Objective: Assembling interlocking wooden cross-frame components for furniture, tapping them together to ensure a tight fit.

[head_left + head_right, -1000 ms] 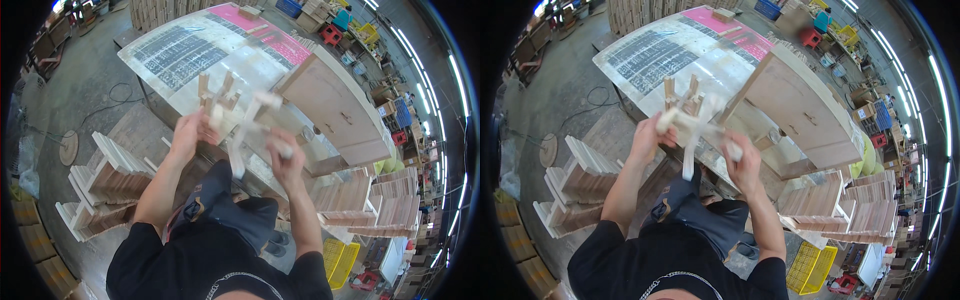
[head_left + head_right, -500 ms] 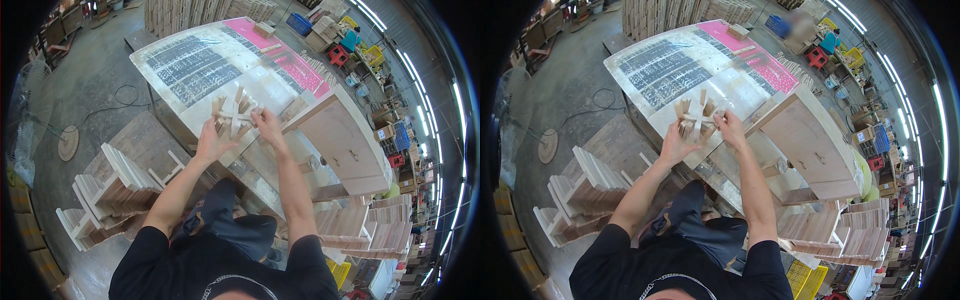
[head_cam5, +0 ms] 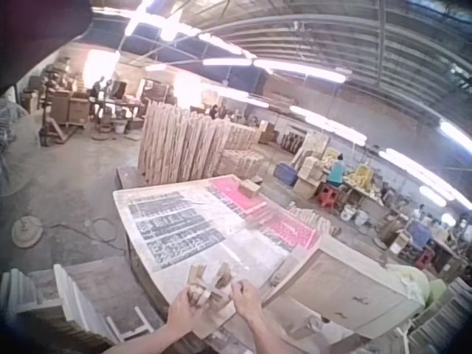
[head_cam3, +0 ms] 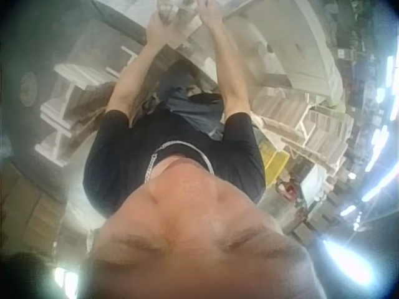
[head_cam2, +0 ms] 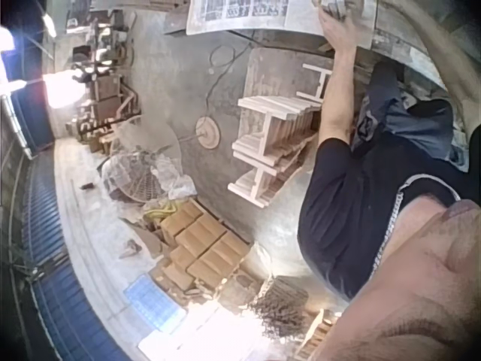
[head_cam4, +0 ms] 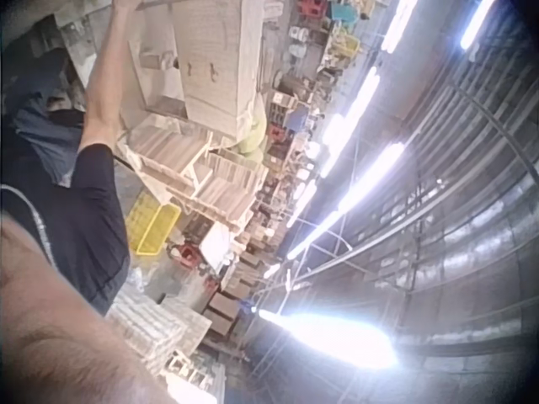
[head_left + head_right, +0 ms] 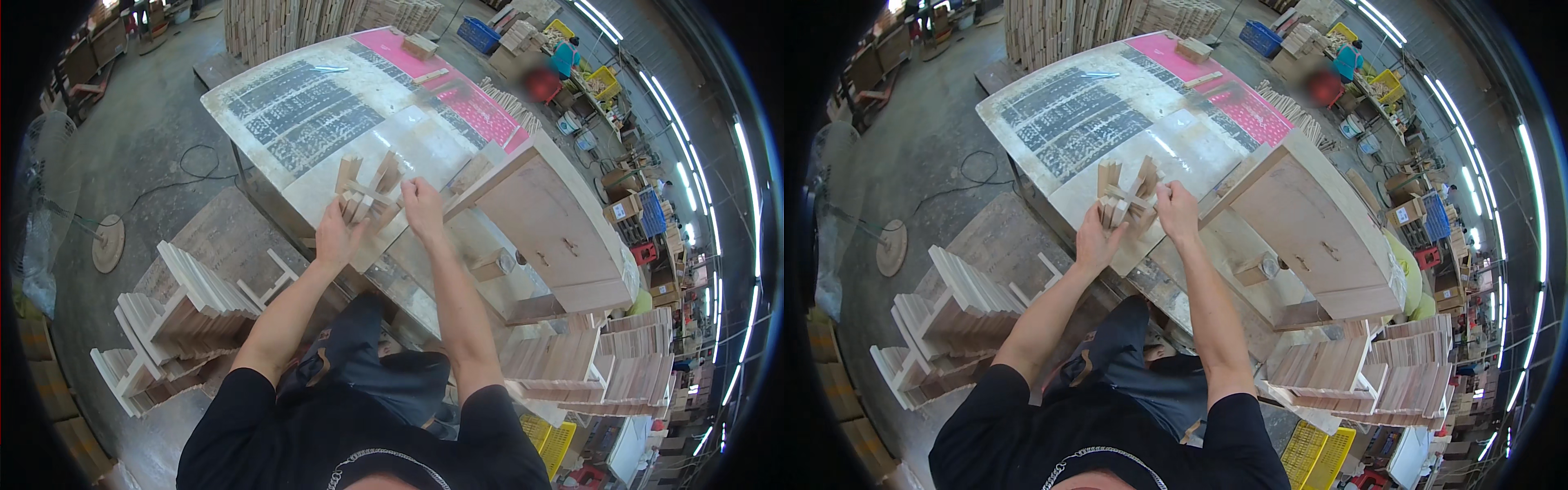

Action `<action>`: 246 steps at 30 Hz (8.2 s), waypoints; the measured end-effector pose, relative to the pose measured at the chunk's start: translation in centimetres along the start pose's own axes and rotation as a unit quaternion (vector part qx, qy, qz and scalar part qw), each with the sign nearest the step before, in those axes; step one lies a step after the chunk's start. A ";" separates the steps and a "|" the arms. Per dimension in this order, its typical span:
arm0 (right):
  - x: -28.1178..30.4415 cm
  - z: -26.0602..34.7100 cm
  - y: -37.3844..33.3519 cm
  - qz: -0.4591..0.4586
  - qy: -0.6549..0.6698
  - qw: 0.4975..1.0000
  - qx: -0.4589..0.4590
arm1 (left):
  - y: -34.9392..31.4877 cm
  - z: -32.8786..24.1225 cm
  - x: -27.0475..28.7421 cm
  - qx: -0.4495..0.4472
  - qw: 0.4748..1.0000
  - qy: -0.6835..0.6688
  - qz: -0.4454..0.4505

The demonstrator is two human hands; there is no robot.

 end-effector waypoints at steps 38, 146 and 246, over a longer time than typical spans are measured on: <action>50.9 -17.8 -39.0 0.035 -0.346 0.914 -0.211 | -14.2 15.7 9.0 0.167 0.843 0.494 0.135; 14.7 -11.1 -48.6 -0.238 0.022 0.882 -0.406 | -3.1 -12.1 -20.4 -0.201 0.913 -0.090 0.344; 0.4 -3.3 4.0 0.119 0.045 0.984 -0.124 | -0.6 -0.3 0.4 0.002 1.000 0.029 -0.001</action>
Point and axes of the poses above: each hand's wrist, its own y-axis towards the middle knuckle, its own x-axis out of the back of the hand, z = x × y, the point moved 2 cm from there along y, towards the middle knuckle, and after that the axes turned 10 degrees about -y, right-handed, at the moved point
